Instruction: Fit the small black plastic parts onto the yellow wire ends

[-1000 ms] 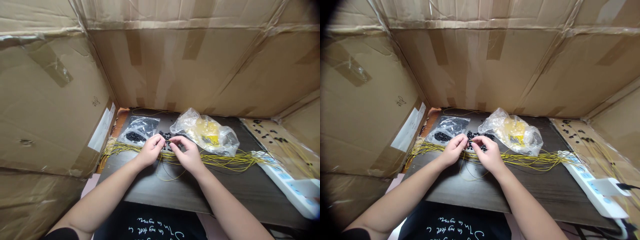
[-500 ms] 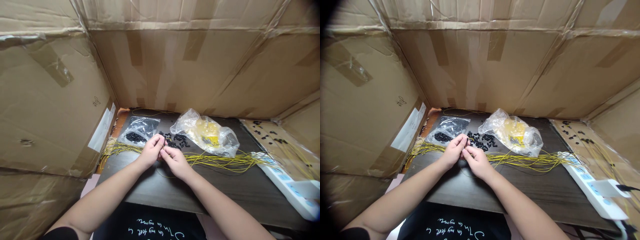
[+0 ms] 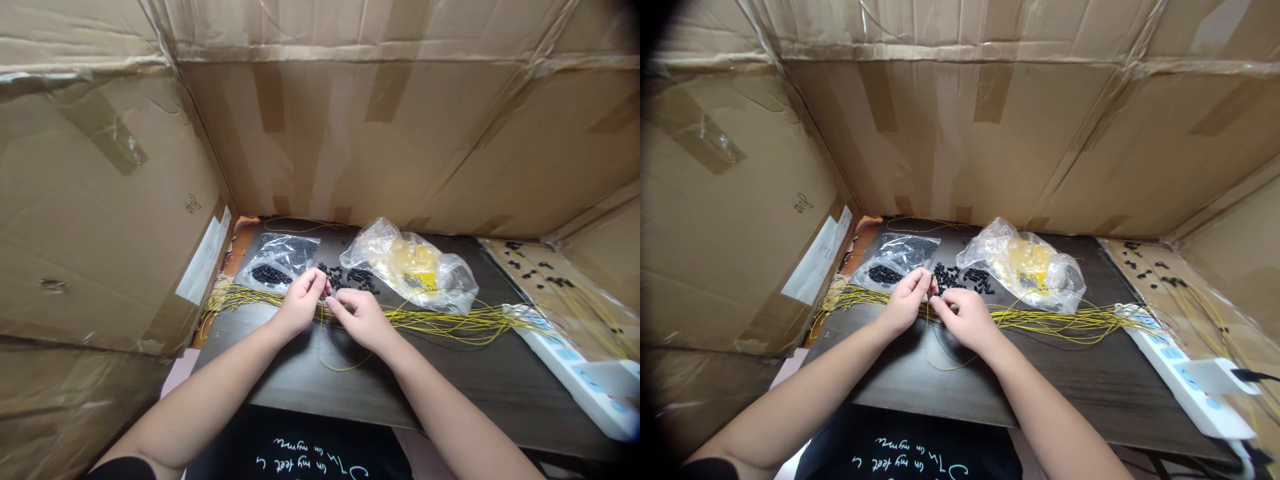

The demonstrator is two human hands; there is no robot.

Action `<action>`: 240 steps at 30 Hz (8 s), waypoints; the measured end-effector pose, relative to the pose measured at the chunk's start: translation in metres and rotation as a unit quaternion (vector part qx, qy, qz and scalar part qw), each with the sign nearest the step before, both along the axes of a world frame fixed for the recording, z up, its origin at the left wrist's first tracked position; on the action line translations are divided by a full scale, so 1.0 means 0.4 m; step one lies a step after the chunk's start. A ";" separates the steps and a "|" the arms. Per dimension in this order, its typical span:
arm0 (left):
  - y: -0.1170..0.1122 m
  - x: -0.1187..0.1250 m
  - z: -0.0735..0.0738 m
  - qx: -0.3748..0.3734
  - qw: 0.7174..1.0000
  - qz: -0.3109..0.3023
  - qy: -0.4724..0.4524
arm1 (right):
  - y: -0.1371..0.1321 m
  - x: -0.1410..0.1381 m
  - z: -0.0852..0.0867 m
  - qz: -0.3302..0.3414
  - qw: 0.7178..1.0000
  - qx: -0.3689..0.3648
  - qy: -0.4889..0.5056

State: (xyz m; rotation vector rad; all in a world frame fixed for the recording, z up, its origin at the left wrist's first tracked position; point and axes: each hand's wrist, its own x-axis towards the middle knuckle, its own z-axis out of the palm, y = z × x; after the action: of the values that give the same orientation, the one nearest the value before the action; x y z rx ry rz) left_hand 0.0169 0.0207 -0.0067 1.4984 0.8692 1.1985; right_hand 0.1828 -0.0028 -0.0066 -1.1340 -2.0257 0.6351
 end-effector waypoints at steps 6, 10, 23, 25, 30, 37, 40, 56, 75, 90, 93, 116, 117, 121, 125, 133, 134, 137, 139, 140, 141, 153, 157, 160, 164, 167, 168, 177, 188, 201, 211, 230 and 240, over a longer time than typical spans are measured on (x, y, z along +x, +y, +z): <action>-0.007 0.007 -0.008 -0.051 0.995 -0.077 -0.031 | -0.007 0.007 0.004 -0.097 0.984 0.137 0.066; -0.012 0.007 -0.017 -0.047 0.995 -0.091 -0.001 | -0.011 0.007 0.008 -0.086 0.974 0.206 0.034; -0.018 -0.004 -0.008 0.110 0.983 -0.022 0.147 | -0.011 0.008 0.027 -0.094 0.985 0.060 0.132; -0.016 -0.006 -0.008 0.121 0.980 -0.018 0.157 | -0.007 0.011 0.027 -0.082 0.983 -0.007 0.161; -0.013 -0.009 -0.004 0.133 0.976 -0.012 0.172 | 0.001 0.019 0.024 -0.055 0.965 -0.123 0.223; -0.013 -0.012 -0.008 0.187 0.953 0.009 0.238 | 0.004 0.027 0.034 -0.047 0.958 -0.169 0.228; -0.012 -0.014 -0.010 0.196 0.949 0.017 0.248 | 0.002 0.029 0.035 -0.053 0.964 -0.159 0.207; -0.016 -0.012 -0.007 0.182 0.951 0.015 0.250 | -0.009 0.026 0.035 -0.074 0.991 0.097 0.062; -0.017 -0.014 -0.011 0.225 0.933 0.016 0.282 | -0.011 0.032 0.029 -0.061 0.989 0.132 -0.006; -0.020 -0.004 0.007 0.153 0.961 0.031 0.228 | -0.006 0.035 0.025 -0.048 0.921 0.318 -0.219; -0.016 0.000 0.005 0.096 0.975 0.021 0.200 | -0.007 0.032 0.023 -0.040 0.918 0.324 -0.223; -0.014 0.005 -0.001 0.127 0.964 0.085 0.219 | -0.004 0.008 0.008 -0.066 0.903 0.359 -0.226; -0.014 0.003 -0.001 0.133 0.962 0.082 0.222 | -0.004 0.009 0.008 -0.064 0.904 0.359 -0.221; -0.012 -0.005 -0.006 0.181 0.948 0.069 0.253 | -0.002 0.015 0.006 -0.052 0.915 0.346 -0.202; -0.007 -0.014 -0.011 0.236 0.923 0.062 0.298 | 0.000 0.018 0.001 -0.039 0.924 0.330 -0.189; -0.005 -0.023 0.000 0.231 0.917 0.017 0.325 | -0.002 0.017 -0.002 -0.011 0.917 0.350 -0.189; -0.005 -0.023 0.002 0.230 0.916 0.014 0.328 | -0.002 0.017 -0.001 -0.010 0.916 0.352 -0.190; -0.008 -0.023 0.008 0.221 0.918 0.005 0.328 | -0.003 0.018 0.002 -0.009 0.915 0.356 -0.187; -0.010 -0.021 0.010 0.193 0.934 -0.005 0.300 | -0.003 0.022 0.004 -0.011 0.919 0.352 -0.176; -0.010 -0.019 0.011 0.167 0.947 -0.013 0.273 | -0.003 0.024 0.006 -0.014 0.922 0.349 -0.167; -0.011 -0.016 0.011 0.135 0.961 -0.021 0.240 | -0.003 0.027 0.007 -0.020 0.925 0.346 -0.157; -0.012 0.000 0.008 0.060 0.987 -0.043 0.139 | -0.008 0.039 0.019 -0.083 0.928 0.337 -0.132; -0.020 0.006 0.007 0.065 0.987 -0.016 0.144 | -0.009 0.038 0.020 -0.083 0.934 0.326 -0.123; -0.023 0.011 0.005 0.037 0.993 -0.008 0.111 | -0.009 0.036 0.021 -0.079 0.934 0.328 -0.121; -0.023 0.017 0.001 -0.025 0.999 -0.020 0.031 | -0.013 0.035 0.025 -0.072 0.937 0.323 -0.113; -0.026 0.017 0.003 -0.086 0.994 -0.053 -0.034 | -0.019 0.035 0.032 -0.064 0.940 0.325 -0.085; -0.030 0.016 0.005 -0.100 0.992 -0.062 -0.050 | -0.021 0.036 0.033 -0.063 0.939 0.331 -0.074; -0.073 0.017 0.031 -0.038 0.996 -0.038 -0.077 | -0.039 0.034 0.033 -0.085 0.906 0.411 -0.059; -0.092 0.025 0.034 -0.053 0.993 -0.053 -0.093 | -0.066 0.036 0.045 -0.097 0.896 0.428 -0.067; -0.095 0.027 0.034 -0.023 0.997 -0.021 -0.074 | -0.073 0.018 0.052 -0.112 0.924 0.367 -0.011; -0.092 0.030 0.046 -0.003 0.999 -0.011 -0.052 | -0.070 0.005 0.063 -0.097 0.952 0.280 0.083; -0.074 0.024 0.056 -0.059 0.992 -0.064 -0.091 | -0.057 0.020 0.081 -0.042 0.964 0.236 0.115; -0.070 0.021 0.044 -0.022 0.994 -0.050 -0.097 | -0.052 0.029 0.090 -0.004 0.973 0.209 0.102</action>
State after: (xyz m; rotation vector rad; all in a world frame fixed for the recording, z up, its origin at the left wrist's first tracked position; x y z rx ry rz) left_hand 0.0252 -0.0074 0.0109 1.3492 0.6786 1.2208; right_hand 0.1944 -0.0235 0.0292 -0.7934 -1.8609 0.2847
